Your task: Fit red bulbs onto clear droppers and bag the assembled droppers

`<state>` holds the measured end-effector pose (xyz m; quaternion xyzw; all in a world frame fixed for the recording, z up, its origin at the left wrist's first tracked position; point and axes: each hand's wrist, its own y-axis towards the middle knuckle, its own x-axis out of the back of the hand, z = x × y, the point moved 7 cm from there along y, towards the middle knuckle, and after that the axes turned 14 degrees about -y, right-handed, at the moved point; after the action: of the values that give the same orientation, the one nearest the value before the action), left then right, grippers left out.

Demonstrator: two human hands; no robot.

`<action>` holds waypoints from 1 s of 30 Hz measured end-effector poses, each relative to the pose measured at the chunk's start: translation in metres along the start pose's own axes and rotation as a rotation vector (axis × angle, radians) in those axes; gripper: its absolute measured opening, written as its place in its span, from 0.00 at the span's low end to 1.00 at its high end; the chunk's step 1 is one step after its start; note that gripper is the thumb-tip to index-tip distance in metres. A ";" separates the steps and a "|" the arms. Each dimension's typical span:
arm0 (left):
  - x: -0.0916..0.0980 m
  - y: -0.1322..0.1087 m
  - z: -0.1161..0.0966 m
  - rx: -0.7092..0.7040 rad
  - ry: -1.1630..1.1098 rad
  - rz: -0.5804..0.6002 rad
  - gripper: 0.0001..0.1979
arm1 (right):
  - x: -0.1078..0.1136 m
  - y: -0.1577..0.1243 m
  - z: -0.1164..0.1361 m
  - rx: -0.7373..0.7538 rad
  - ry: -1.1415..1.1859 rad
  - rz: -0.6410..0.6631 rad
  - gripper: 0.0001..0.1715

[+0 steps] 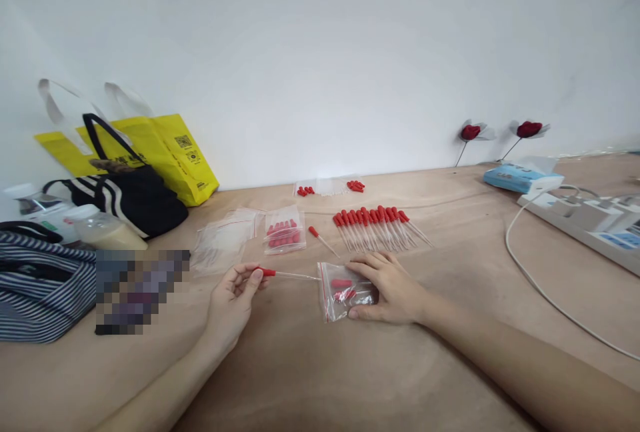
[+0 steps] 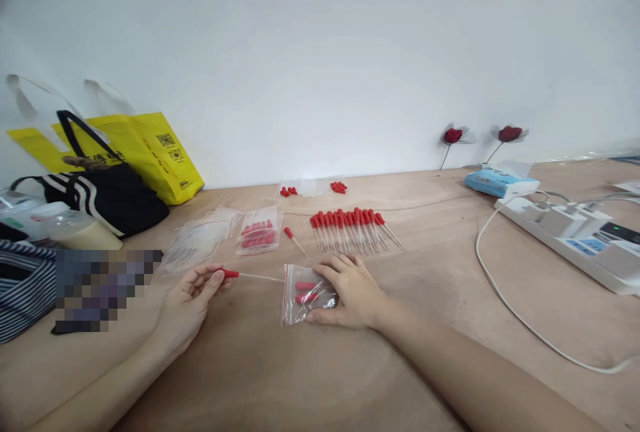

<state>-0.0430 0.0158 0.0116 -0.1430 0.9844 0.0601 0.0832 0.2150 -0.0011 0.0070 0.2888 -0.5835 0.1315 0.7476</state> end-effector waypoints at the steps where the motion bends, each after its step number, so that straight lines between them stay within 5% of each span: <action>1: -0.001 0.000 0.000 -0.002 0.001 -0.004 0.23 | 0.000 0.000 0.000 0.000 -0.001 0.000 0.44; 6: -0.012 -0.005 0.002 0.015 0.022 0.040 0.22 | 0.000 0.000 0.000 0.000 -0.013 -0.009 0.44; 20: -0.092 -0.019 0.035 0.204 0.066 0.531 0.13 | -0.002 0.000 -0.001 0.017 -0.008 -0.017 0.44; 26: -0.097 -0.011 0.038 0.189 0.115 0.660 0.13 | 0.000 0.000 0.000 0.010 -0.011 -0.019 0.44; 30: -0.099 -0.005 0.028 0.023 0.277 0.827 0.09 | -0.001 0.000 -0.004 -0.024 -0.017 -0.017 0.44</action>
<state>0.0562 0.0420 0.0022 0.2575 0.9613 0.0576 -0.0789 0.2176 0.0017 0.0055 0.2859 -0.5890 0.1156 0.7470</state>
